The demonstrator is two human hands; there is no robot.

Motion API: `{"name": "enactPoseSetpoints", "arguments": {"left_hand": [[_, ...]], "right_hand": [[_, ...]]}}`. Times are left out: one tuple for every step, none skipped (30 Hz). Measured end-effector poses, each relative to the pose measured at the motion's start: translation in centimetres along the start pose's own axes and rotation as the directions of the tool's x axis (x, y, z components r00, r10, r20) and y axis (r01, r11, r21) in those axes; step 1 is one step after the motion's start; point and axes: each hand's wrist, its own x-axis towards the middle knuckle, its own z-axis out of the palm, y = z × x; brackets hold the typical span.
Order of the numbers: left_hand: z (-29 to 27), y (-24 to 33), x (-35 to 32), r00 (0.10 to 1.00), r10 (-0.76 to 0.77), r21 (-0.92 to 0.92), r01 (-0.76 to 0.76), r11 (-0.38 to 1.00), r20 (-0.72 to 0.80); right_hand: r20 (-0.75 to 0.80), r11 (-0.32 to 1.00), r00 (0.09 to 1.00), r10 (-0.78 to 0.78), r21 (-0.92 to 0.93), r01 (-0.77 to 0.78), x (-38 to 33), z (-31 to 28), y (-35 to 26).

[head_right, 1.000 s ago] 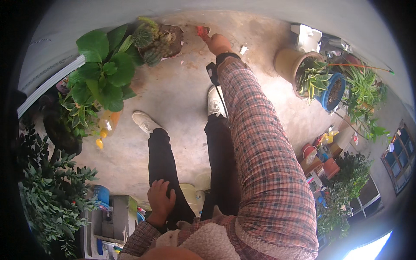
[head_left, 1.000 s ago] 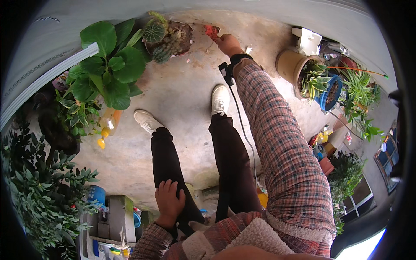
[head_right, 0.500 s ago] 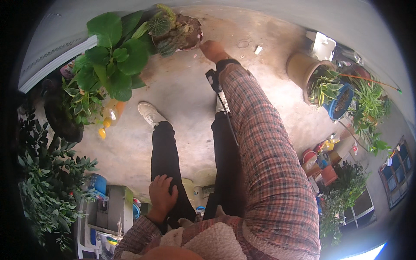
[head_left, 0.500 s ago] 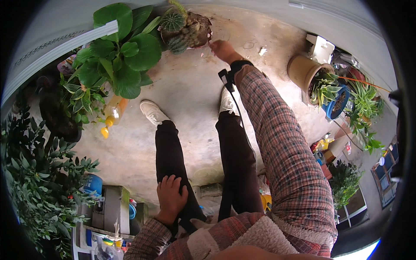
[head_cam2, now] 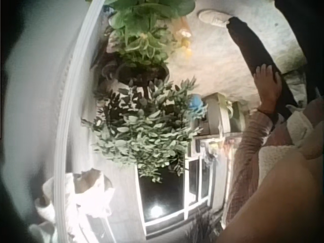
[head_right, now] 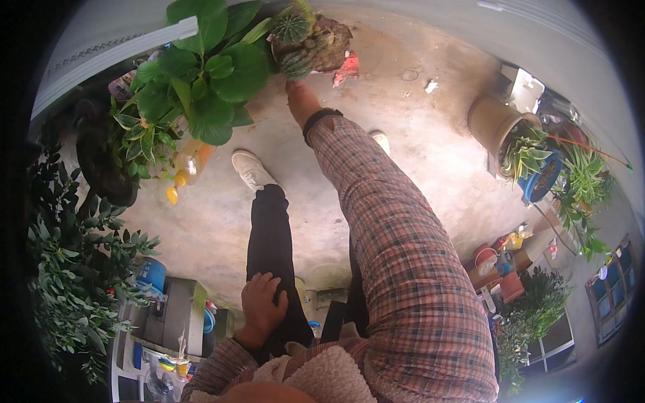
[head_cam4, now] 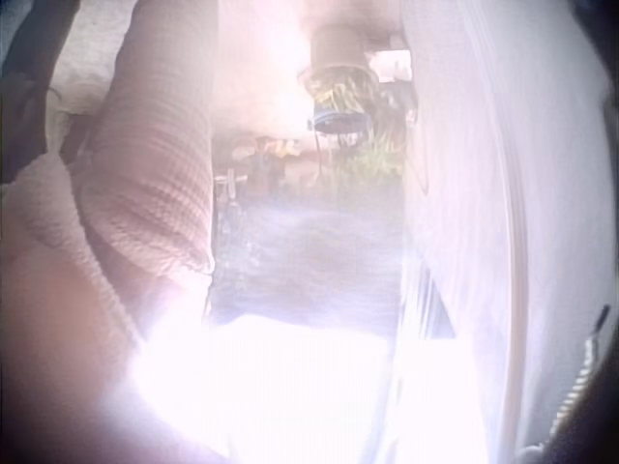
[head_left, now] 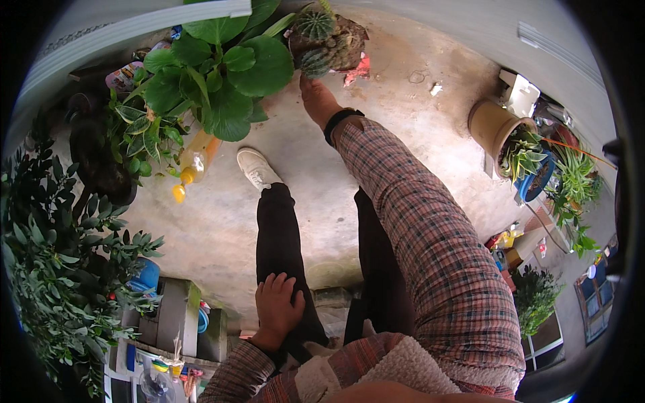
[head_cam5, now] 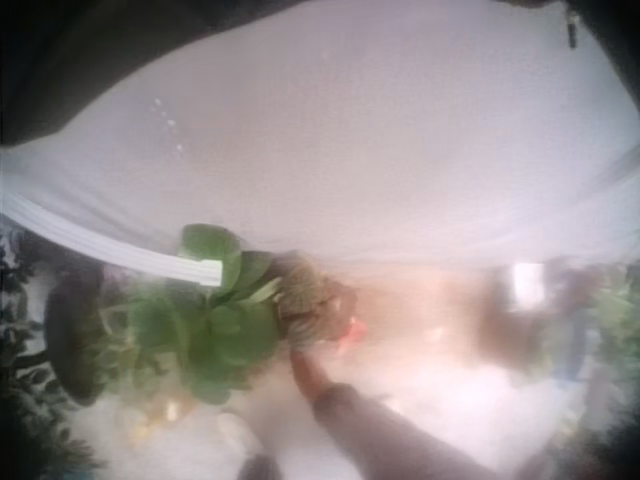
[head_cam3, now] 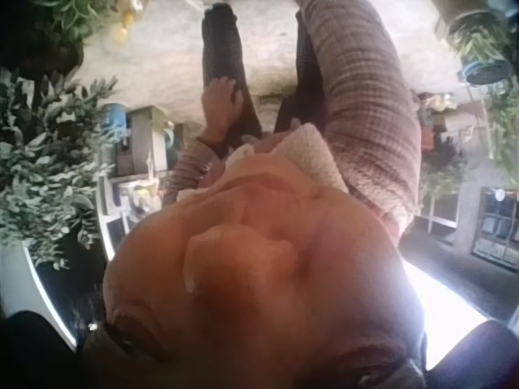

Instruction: The person assembles a small electric fan by attaching a circular white plastic ring to the fan cage, then securing the front grille with a central cap. They handle a hose and basin briefly before returning to the fan assembly.

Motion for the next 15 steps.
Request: {"name": "enactPoseSetpoints", "arguments": {"left_hand": [[0.0, -0.2, -0.1, 1.0, 0.0, -0.005, 0.0, 1.0, -0.004], [0.0, -0.3, -0.2, 1.0, 0.006, -0.007, -0.006, 1.0, -0.019], [0.1, -0.4, -0.2, 1.0, 0.001, -0.006, -0.001, 1.0, -0.01], [0.1, -0.4, -0.3, 1.0, 0.0, -0.004, -0.001, 1.0, -0.014], [0.2, -0.4, -0.2, 1.0, 0.0, -0.001, 0.0, 1.0, -0.019], [0.2, -0.5, -0.2, 1.0, 0.001, -0.004, -0.001, 1.0, -0.014], [0.1, -0.6, -0.2, 1.0, 0.002, -0.004, -0.003, 1.0, -0.01], [0.0, -0.6, -0.1, 1.0, 0.003, -0.002, -0.003, 1.0, -0.007], [0.0, -0.7, 0.0, 1.0, 0.012, 0.003, -0.012, 1.0, -0.018], [-0.1, -0.7, 0.0, 0.999, 0.022, 0.008, -0.022, 1.0, -0.026], [-0.3, -0.7, 0.0, 0.999, 0.036, 0.019, -0.035, 0.999, -0.034], [-0.4, -0.8, -0.1, 0.999, 0.026, 0.009, -0.026, 1.0, -0.022], [-0.4, -0.8, 0.0, 1.0, 0.019, 0.004, -0.019, 1.0, -0.014], [-0.5, -0.8, -0.1, 1.0, 0.015, 0.0, -0.015, 1.0, -0.01], [-0.6, -0.8, -0.2, 1.0, 0.013, -0.002, -0.013, 1.0, 0.001]], "right_hand": [[-0.063, 0.638, 0.975, 0.212, 0.765, -0.089, 0.7, 1.1, 0.0], [0.087, 0.581, 0.932, 0.351, 0.761, -0.29, 0.9, 1.6, 0.7], [0.058, 0.697, 0.954, 0.293, 0.671, -0.255, 1.5, 1.9, 1.3], [0.022, 0.746, 0.968, 0.248, 0.633, -0.206, 2.0, 2.0, 1.7], [-0.001, 0.88, 0.985, 0.174, 0.449, -0.156, 2.5, 1.9, 2.0], [0.041, 0.967, 0.986, 0.161, 0.192, -0.166, 2.8, 1.7, 2.3], [0.042, 0.952, 0.983, 0.176, 0.245, -0.181, 3.2, 1.5, 2.3], [0.043, 0.935, 0.981, 0.191, 0.297, -0.195, 3.6, 1.2, 2.1], [0.022, 0.752, 0.972, 0.234, 0.63, -0.195, 4.1, 0.9, 1.7], [-0.013, 0.55, 0.958, 0.287, 0.821, -0.154, 3.9, 0.6, 1.2], [-0.109, 0.472, 0.952, 0.287, 0.881, -0.041, 3.7, 0.1, 0.6], [-0.236, 0.484, 0.927, 0.292, 0.872, 0.069, 2.6, -0.4, 0.1], [-0.2, 0.497, 0.931, 0.304, 0.867, 0.024, 1.7, -1.2, -0.1], [-0.164, 0.509, 0.935, 0.316, 0.86, -0.022, 0.8, -1.9, -0.1], [0.038, 0.513, 0.94, 0.34, 0.83, -0.219, 0.1, -2.5, 0.5]]}}
